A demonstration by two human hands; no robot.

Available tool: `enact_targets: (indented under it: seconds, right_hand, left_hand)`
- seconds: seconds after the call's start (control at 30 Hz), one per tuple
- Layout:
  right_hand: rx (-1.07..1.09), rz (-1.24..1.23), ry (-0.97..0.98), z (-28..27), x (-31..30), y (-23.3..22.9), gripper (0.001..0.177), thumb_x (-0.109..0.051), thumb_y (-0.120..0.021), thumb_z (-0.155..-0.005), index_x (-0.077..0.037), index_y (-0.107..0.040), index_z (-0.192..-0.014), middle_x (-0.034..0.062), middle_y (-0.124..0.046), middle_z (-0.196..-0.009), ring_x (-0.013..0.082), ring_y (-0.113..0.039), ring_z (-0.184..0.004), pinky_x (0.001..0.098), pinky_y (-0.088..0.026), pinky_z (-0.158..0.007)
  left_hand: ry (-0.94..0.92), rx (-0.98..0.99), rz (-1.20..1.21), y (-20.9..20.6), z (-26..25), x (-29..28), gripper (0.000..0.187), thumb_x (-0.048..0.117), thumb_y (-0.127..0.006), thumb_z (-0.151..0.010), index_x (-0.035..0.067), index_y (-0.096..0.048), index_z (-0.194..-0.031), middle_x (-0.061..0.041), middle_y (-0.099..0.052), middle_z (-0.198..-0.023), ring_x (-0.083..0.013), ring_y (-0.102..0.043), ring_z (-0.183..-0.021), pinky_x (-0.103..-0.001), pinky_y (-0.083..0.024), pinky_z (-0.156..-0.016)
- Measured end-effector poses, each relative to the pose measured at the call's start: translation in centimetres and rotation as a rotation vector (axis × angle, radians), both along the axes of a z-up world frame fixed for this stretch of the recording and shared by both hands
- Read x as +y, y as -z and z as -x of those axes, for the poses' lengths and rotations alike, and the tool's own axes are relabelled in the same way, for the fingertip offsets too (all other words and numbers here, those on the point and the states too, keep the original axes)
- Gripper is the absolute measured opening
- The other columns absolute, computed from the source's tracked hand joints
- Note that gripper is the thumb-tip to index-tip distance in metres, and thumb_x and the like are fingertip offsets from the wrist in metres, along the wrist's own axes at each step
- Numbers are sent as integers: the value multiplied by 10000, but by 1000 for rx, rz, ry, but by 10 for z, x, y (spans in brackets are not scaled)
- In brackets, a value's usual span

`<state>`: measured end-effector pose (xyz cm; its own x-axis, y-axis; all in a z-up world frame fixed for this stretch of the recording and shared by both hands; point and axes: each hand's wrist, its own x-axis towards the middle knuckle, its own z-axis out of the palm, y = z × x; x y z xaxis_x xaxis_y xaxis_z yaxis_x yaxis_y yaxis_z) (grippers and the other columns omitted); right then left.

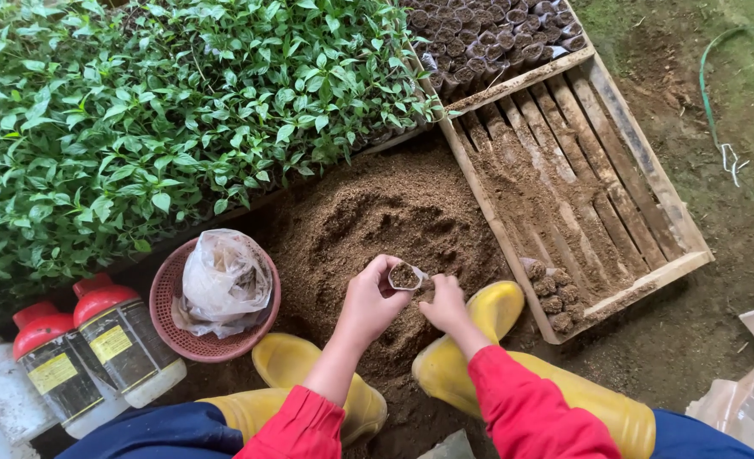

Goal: The person sits on the ground and fills small plastic seedling pots with soil from a large pile. They then place the filled pots into a wooden crate. The person repeats this process multiple times.

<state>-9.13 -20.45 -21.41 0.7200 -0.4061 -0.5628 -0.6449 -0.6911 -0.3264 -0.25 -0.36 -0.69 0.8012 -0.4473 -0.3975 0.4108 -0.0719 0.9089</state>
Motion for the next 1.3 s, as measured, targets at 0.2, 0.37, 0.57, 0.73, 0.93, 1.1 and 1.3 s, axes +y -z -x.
enact_targets:
  seconds: [0.2, 0.37, 0.57, 0.73, 0.93, 1.1, 1.3]
  right_hand:
    - [-215, -720, 510, -20, 26, -77, 420, -59, -842, -662, -60, -772, -1076, 109, -747, -1001, 250, -687, -939, 388, -544, -907]
    - [-405, -1110, 710, -35, -6, -112, 231, -58, -719, -849, -44, -697, -1078, 106, -730, -945, 224, -704, -847, 359, -585, -773]
    - [-599, -1347, 815, -60, 11, -206, 155, -252, -640, -950, -107, -683, -983, 131, -697, -908, 274, -683, -811, 384, -574, -728]
    - [-776, -1374, 702, -72, 44, -237, 208, -242, -618, -976, -63, -642, -871, 170, -631, -828, 325, -669, -785, 442, -573, -728]
    - [-935, -1326, 651, -75, 56, -230, 376, -222, -586, -1013, -16, -575, -699, 169, -559, -696, 353, -631, -710, 431, -541, -703]
    - [-979, -1302, 594, -74, 62, -238, 424, -200, -577, -1015, 0, -559, -641, 181, -519, -627, 357, -605, -679, 416, -499, -681]
    - [-971, -1172, 483, -69, 62, -250, 383, -207, -567, -1022, 31, -625, -728, 208, -611, -674, 316, -649, -722, 381, -529, -728]
  left_hand:
    - [43, -126, -121, -12, -1, 0, 399, 51, -787, -793, 124, -720, -1180, -147, -791, -1024, -297, -765, -995, -362, -642, -835]
    - [65, -211, -221, -15, -4, 4, 378, 63, -773, -791, 158, -747, -1155, -134, -789, -949, -267, -768, -914, -334, -646, -771]
    - [111, -334, -293, -20, -2, 7, 376, 26, -730, -766, 153, -748, -1120, -149, -774, -952, -317, -754, -905, -362, -651, -721]
    - [128, -376, -315, -20, -1, 6, 354, 35, -726, -763, 147, -741, -1098, -133, -771, -965, -315, -749, -916, -379, -653, -710]
    - [128, -415, -311, -12, -1, 6, 356, 32, -740, -735, 121, -732, -1080, -136, -769, -959, -306, -745, -895, -352, -651, -700]
    - [127, -450, -296, -18, 0, 7, 367, 11, -746, -696, 62, -702, -1057, -174, -749, -947, -350, -735, -887, -381, -649, -684]
    - [110, -419, -294, -13, 0, 6, 313, 46, -739, -713, 67, -694, -1023, -172, -726, -887, -338, -733, -866, -381, -661, -694]
